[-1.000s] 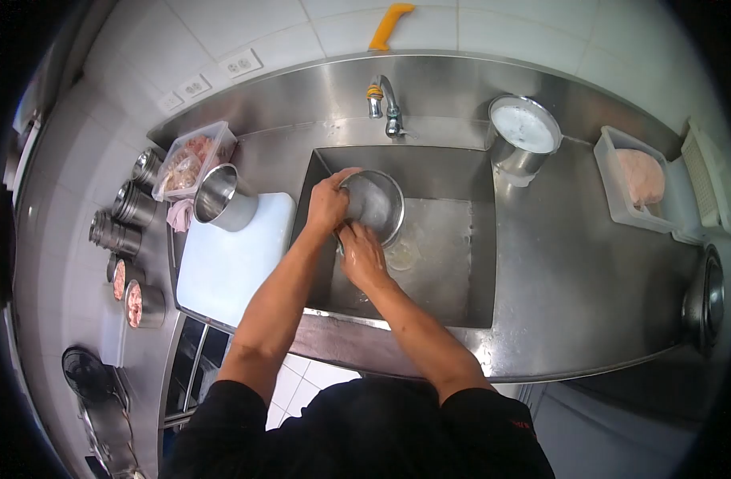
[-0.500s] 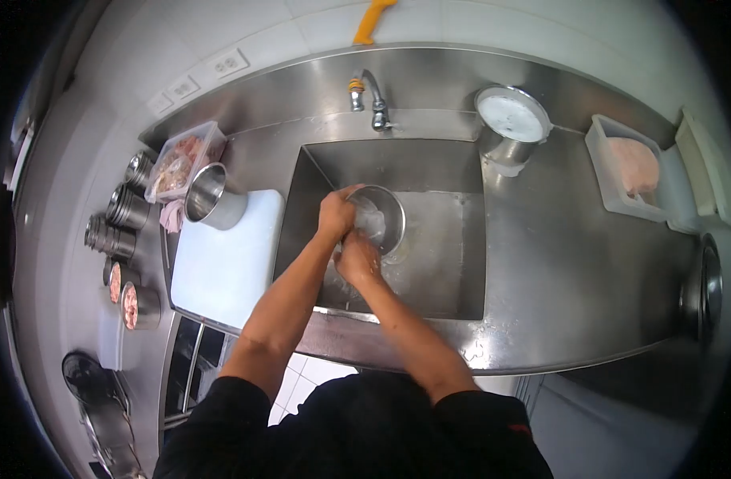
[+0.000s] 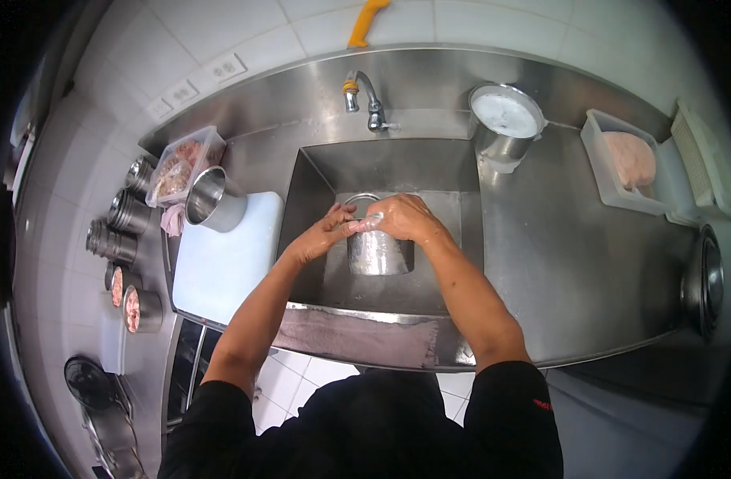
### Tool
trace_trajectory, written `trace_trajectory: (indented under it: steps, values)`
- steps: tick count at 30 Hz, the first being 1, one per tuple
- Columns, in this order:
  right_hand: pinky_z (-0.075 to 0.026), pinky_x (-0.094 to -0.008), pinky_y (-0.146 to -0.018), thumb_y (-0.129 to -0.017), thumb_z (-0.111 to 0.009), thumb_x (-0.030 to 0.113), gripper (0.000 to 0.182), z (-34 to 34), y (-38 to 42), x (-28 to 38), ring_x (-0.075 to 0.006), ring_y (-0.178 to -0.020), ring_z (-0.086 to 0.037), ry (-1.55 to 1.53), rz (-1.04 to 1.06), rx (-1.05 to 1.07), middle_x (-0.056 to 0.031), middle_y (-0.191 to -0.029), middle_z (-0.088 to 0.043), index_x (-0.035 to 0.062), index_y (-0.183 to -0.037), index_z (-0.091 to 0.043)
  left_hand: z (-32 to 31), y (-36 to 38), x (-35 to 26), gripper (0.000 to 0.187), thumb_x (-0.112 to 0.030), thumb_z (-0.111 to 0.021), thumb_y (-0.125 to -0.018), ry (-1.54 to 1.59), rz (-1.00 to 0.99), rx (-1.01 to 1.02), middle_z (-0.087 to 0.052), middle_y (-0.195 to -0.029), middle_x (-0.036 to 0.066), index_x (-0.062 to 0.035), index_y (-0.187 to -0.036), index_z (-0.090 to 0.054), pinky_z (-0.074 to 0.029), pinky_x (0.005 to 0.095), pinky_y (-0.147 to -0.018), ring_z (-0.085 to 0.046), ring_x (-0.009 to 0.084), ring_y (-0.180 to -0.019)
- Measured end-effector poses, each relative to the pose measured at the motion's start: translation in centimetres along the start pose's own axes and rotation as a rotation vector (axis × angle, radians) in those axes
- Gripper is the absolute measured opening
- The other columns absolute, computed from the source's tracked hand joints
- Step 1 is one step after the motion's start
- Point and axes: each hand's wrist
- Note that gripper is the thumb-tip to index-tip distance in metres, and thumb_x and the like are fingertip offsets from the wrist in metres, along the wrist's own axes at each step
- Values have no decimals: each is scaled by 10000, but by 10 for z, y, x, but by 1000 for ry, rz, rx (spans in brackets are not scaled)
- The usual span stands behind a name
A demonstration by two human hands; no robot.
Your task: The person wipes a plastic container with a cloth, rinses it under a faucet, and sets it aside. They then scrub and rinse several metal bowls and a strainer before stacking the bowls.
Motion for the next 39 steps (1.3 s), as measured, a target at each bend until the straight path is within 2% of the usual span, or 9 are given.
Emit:
trace_trajectory:
  steps: [6, 10, 15, 16, 24, 28, 32, 36, 39]
  values:
    - [-460, -418, -886, -869, -637, 386, 414, -33, 5, -32, -361, -1070, -583, -273, -65, -589, -199, -1132, -622, 67, -1133, -625, -34, -1, -6, 221, -291, -593, -974, 500, 42, -10, -596, -789, -64, -96, -876, -621, -416, 234, -722, -520, 46, -742]
    - [-423, -442, -937, -897, -600, 285, 448, -73, 42, 0, -381, -1149, -523, -53, -40, -687, -232, -1258, -542, 55, -1276, -535, -54, -12, 5, 221, -260, -581, -962, 150, 30, -236, -600, -710, 9, -55, -969, -662, -432, 281, -641, -507, 89, -665]
    - [-438, -507, -927, -893, -513, 254, 475, -67, 7, -19, -403, -1117, -538, 12, -303, -582, -200, -1262, -567, 76, -1334, -501, -63, -1, -19, 265, -246, -566, -957, 65, 42, -315, -636, -771, 41, -39, -1093, -660, -453, 302, -691, -557, 139, -715]
    - [-437, -487, -951, -888, -485, 229, 469, -51, -13, -41, -403, -1114, -541, -351, -425, -443, -193, -1251, -584, 88, -1334, -517, -67, 2, -23, 257, -228, -562, -962, 45, 10, -344, -615, -771, 10, -31, -1095, -660, -442, 281, -691, -528, 106, -721]
    - [-440, -437, -943, -874, -553, 216, 351, -82, 10, 14, -375, -1035, -562, 80, 191, -926, -184, -1168, -614, 80, -1190, -626, -30, -12, -22, 297, -266, -614, -946, -124, 98, -258, -633, -745, 7, -17, -1097, -676, -457, 278, -714, -541, 84, -724]
    - [-467, -465, -852, -946, -457, 391, 418, -26, -9, -14, -400, -903, -616, -520, -81, -387, -199, -910, -672, 37, -956, -680, -27, -10, -27, 266, -256, -623, -941, 77, 23, -151, -649, -801, -9, -16, -1036, -691, -458, 268, -730, -544, 79, -744]
    - [-473, -484, -819, -942, -442, 442, 486, -25, -17, 4, -451, -906, -613, -145, -160, -415, -253, -924, -660, 28, -914, -696, -25, -14, -19, 240, -237, -620, -948, 68, 53, -129, -647, -862, -28, -19, -1020, -687, -444, 240, -750, -539, 69, -781]
    - [-471, -481, -834, -934, -475, 430, 464, -29, -17, -19, -448, -896, -620, -306, -218, -417, -251, -902, -670, 29, -953, -709, -27, 0, -37, 203, -215, -606, -956, 71, 77, -189, -633, -843, -39, -26, -973, -680, -435, 234, -747, -528, 61, -777]
    - [-473, -484, -834, -923, -493, 446, 490, -66, -28, -88, -446, -875, -623, -319, 221, -807, -258, -882, -670, 7, -944, -709, -18, 12, -41, 188, -207, -601, -961, 405, 1, -153, -611, -815, -50, -33, -960, -672, -429, 234, -739, -512, 58, -764]
Point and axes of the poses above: each hand's wrist, its own y-axis away from the middle knuckle, its own z-axis out of the back of the hand, x = y × z
